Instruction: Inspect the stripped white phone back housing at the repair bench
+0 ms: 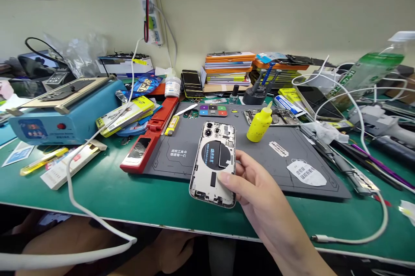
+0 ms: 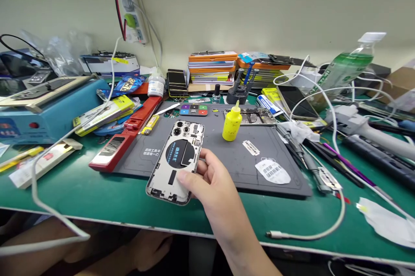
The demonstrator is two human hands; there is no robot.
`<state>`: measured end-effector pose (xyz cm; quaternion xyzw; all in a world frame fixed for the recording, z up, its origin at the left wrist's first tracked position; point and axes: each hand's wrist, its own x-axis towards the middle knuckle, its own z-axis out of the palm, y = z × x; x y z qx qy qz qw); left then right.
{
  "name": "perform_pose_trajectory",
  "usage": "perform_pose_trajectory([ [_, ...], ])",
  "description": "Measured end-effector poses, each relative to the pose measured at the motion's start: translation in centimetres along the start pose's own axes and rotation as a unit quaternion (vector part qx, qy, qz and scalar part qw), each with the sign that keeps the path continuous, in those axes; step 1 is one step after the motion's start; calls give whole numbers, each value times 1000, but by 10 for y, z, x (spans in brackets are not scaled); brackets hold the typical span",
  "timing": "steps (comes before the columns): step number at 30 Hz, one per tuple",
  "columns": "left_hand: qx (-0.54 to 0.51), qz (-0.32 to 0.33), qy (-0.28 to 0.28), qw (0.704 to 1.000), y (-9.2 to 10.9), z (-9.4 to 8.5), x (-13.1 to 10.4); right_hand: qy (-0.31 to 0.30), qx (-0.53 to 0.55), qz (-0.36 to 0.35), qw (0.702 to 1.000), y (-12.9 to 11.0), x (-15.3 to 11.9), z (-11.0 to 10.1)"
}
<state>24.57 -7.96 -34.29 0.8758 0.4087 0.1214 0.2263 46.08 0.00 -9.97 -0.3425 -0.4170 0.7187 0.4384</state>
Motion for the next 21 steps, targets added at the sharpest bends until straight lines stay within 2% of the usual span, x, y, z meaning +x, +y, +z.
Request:
perform_pose_trajectory([
  [4,1,3,16,1000,-3,3,1,-17,4,2,1000,0,2,-2],
  [21,23,45,33,998,-16,20,4,-23,-8,-14,1000,0,0,-1],
])
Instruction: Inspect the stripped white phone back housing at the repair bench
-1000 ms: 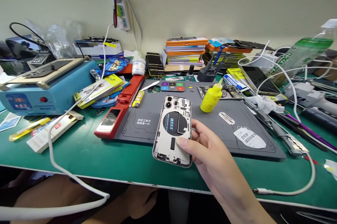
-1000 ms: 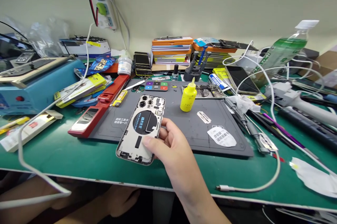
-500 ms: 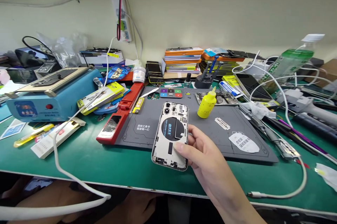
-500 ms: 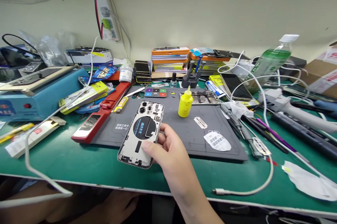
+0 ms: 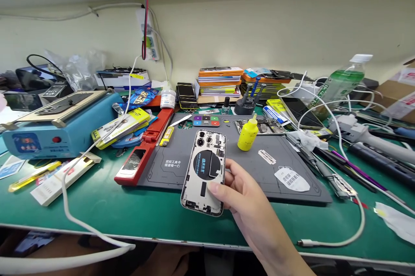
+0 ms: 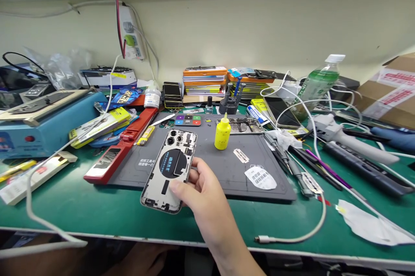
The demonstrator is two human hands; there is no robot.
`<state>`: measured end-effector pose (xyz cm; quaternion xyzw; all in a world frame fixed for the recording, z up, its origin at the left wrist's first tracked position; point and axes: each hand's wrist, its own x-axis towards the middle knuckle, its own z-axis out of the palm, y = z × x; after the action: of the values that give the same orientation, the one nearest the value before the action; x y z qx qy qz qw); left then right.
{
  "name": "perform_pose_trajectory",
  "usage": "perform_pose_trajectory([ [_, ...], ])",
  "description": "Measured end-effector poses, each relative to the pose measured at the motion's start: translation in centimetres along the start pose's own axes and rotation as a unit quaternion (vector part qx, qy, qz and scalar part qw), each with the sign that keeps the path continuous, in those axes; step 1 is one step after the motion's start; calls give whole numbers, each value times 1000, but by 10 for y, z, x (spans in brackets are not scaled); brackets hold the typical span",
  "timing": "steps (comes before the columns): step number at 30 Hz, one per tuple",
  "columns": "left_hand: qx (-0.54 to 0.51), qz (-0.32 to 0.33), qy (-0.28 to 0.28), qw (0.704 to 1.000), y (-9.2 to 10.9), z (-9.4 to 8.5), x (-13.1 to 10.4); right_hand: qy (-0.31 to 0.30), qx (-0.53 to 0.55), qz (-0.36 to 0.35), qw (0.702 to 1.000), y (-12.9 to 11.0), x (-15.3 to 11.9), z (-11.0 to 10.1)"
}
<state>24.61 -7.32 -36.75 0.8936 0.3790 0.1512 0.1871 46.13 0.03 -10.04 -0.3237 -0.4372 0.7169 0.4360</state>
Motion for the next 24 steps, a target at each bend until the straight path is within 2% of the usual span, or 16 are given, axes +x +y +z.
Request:
perform_pose_trajectory([
  [9,-12,-5,-8,1000,1,-2,1,-6,20,-2,1000,1,-1,-1],
  [24,-32,-66,0,997,24,-30,0,-6,22,-1,1000,1,0,-1],
])
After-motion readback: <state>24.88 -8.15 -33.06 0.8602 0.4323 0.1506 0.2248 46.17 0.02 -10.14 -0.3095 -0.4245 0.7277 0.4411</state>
